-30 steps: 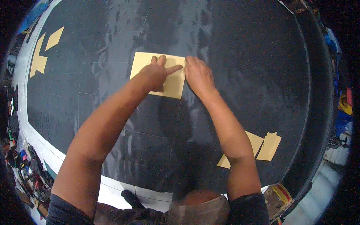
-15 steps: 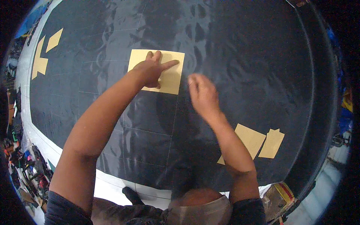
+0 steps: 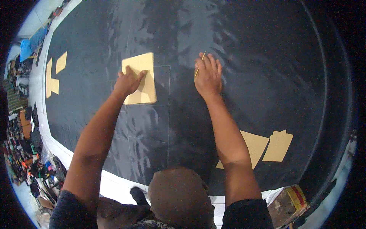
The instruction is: The person places a rectangular piece of cardboard on a large black sheet laid on the floor and uses a pencil to trace its outline. They repeat this process multiple times, moving the cardboard to different positions to create several rectangular outlines.
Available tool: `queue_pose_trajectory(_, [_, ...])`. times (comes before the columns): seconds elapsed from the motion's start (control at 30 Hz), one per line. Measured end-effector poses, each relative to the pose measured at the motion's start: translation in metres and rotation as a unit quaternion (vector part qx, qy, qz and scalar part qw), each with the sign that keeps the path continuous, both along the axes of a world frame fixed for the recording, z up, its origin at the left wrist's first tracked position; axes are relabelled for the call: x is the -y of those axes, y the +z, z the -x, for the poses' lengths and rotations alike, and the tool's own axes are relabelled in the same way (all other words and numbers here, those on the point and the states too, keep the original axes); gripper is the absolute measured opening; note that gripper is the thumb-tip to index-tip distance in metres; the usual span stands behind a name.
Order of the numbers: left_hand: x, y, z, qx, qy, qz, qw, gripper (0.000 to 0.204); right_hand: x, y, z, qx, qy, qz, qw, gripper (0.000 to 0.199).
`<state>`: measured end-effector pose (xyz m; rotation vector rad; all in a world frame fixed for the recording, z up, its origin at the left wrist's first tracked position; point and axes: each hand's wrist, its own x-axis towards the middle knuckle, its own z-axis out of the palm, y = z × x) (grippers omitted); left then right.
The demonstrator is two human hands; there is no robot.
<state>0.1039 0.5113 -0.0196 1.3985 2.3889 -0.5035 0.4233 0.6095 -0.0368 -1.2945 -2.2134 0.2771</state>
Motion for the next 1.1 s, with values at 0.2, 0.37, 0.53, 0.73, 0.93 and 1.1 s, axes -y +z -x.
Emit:
queue_pose_trajectory(0.2, [-0.051, 0.025, -0.026, 0.382, 0.423, -0.124, 0.812, 0.063, -0.002, -0.008, -0.018, 0.028, 0.000, 0.016, 0.999, 0.024])
queue_pose_trajectory(0.37, [-0.072, 0.127, 0.040, 0.049, -0.074, -0.011, 0.996, 0.039, -0.003, 0.002, -0.008, 0.063, 0.013, 0.041, 0.997, 0.025])
queue_pose_trajectory(0.53, [-0.035, 0.176, 0.080, 0.077, -0.250, -0.004, 0.965, 0.032, -0.010, 0.017, -0.010, 0.143, 0.037, 0.095, 0.985, 0.031])
queue_pose_trajectory(0.73, [0.010, 0.065, 0.017, 0.225, -0.269, -0.205, 0.914, 0.047, -0.007, 0.035, 0.004, 0.208, 0.006, 0.160, 0.965, 0.032])
queue_pose_trajectory(0.93, [-0.017, 0.005, -0.006, 0.245, -0.228, -0.326, 0.884, 0.052, -0.006, 0.043, 0.011, 0.212, 0.004, 0.171, 0.962, 0.030])
queue_pose_trajectory(1.1, [-0.031, -0.004, -0.027, 0.245, -0.191, -0.350, 0.884, 0.051, -0.002, 0.042, 0.008, 0.240, -0.044, 0.190, 0.951, 0.031])
